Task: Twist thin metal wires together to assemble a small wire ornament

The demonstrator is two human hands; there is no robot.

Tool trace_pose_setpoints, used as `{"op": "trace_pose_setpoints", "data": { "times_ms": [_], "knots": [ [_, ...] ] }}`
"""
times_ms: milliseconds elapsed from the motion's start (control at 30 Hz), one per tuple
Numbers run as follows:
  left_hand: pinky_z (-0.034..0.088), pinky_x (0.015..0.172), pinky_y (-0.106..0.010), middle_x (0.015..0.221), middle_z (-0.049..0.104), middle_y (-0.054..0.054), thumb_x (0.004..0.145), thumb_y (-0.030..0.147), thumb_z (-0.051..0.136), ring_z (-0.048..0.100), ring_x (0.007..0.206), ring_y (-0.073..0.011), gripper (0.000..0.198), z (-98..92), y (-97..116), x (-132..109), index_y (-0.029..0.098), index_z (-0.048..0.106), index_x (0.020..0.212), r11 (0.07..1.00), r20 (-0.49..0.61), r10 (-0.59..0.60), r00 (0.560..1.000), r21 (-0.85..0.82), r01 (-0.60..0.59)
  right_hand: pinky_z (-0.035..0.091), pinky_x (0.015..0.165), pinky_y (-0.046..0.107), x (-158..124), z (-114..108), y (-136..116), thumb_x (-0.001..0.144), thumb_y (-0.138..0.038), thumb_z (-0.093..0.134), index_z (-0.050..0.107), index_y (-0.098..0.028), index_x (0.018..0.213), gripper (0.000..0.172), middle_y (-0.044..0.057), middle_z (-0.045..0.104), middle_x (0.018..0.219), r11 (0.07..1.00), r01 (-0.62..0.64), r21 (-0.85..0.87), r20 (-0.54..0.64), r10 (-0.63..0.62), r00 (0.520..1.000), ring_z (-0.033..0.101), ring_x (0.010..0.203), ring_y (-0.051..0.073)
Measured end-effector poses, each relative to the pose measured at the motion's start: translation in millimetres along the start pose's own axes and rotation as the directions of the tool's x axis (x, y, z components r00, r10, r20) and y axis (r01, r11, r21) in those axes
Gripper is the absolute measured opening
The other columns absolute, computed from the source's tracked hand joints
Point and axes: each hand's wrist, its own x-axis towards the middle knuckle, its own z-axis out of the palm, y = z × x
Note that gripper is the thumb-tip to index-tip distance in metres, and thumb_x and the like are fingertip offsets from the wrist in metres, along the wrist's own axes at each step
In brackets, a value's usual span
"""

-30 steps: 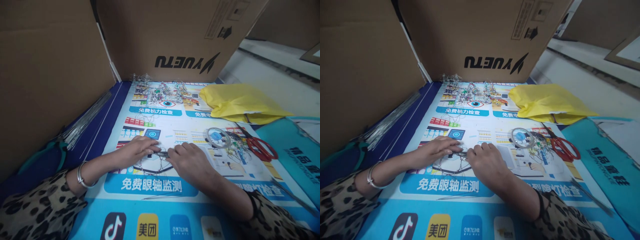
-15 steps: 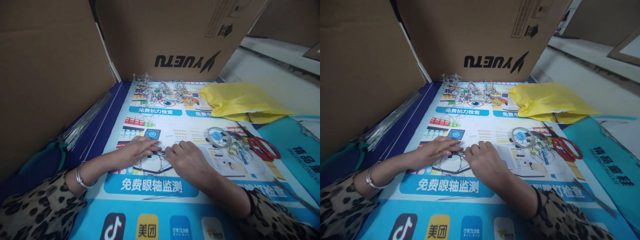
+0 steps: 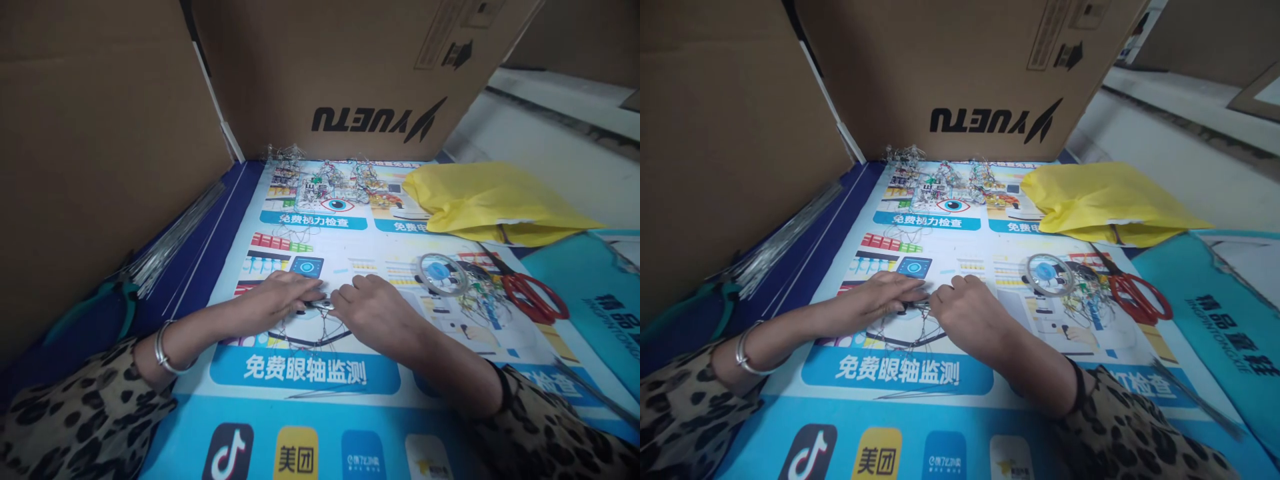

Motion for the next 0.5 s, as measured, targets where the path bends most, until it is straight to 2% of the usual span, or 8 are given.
{"op": "trace_pose_setpoints", "data": {
  "times_ms": [133, 267, 400, 500],
  "knots": [
    [0.039, 0.087, -0.037, 0.119, 0.056, -0.008, 0.092, 0.020, 0.041, 0.049, 0.104, -0.0206, 0.044, 0.1, 2.5, 1.9, 0.024, 0.033, 0.135, 1.000, -0.029, 0.001, 1.000, 0.025, -0.001, 0.020, 0.057, 0.030, -1.5, 0.9, -3.7, 0.085, -0.011, 0.047, 0.055, -0.016, 0.077, 0.011, 0.005, 0.059, 0.071, 1.000, -0.015, -0.009, 0.000, 0.015, 1.000, 0.045, 0.065, 0.017],
    [0.040, 0.086, -0.037, 0.117, 0.056, -0.007, 0.092, 0.020, 0.041, 0.050, 0.102, -0.0199, 0.037, 2.3, 6.6, 0.9, 0.025, 0.041, 0.128, 0.999, -0.053, -0.031, 0.998, 0.029, 0.032, 0.020, 0.056, 0.031, -4.5, 2.2, -9.2, 0.085, -0.015, 0.049, 0.055, -0.016, 0.079, 0.009, 0.004, 0.058, 0.071, 0.998, -0.053, -0.014, -0.019, 0.053, 0.998, 0.045, 0.064, 0.018],
    [0.040, 0.085, -0.039, 0.110, 0.058, -0.007, 0.089, 0.027, 0.049, 0.049, 0.101, -0.0220, 0.032, 7.4, 13.0, -5.8, 0.022, 0.047, 0.121, 0.988, -0.185, -0.135, 0.973, 0.049, 0.146, 0.020, 0.057, 0.031, -7.6, 4.8, -12.8, 0.085, -0.016, 0.051, 0.055, -0.017, 0.081, 0.005, 0.004, 0.058, 0.073, 0.996, -0.086, -0.025, -0.046, 0.085, 0.995, 0.045, 0.066, 0.019],
    [0.040, 0.080, -0.038, 0.096, 0.061, -0.005, 0.085, 0.029, 0.055, 0.050, 0.092, -0.0216, 0.020, 10.6, 18.6, -9.5, 0.020, 0.056, 0.103, 0.969, -0.258, -0.209, 0.943, 0.077, 0.236, 0.021, 0.057, 0.032, -8.2, 6.2, -13.5, 0.085, -0.017, 0.051, 0.054, -0.017, 0.082, 0.004, 0.004, 0.058, 0.074, 0.996, -0.090, -0.019, -0.060, 0.088, 0.994, 0.045, 0.068, 0.019]
  ]
}}
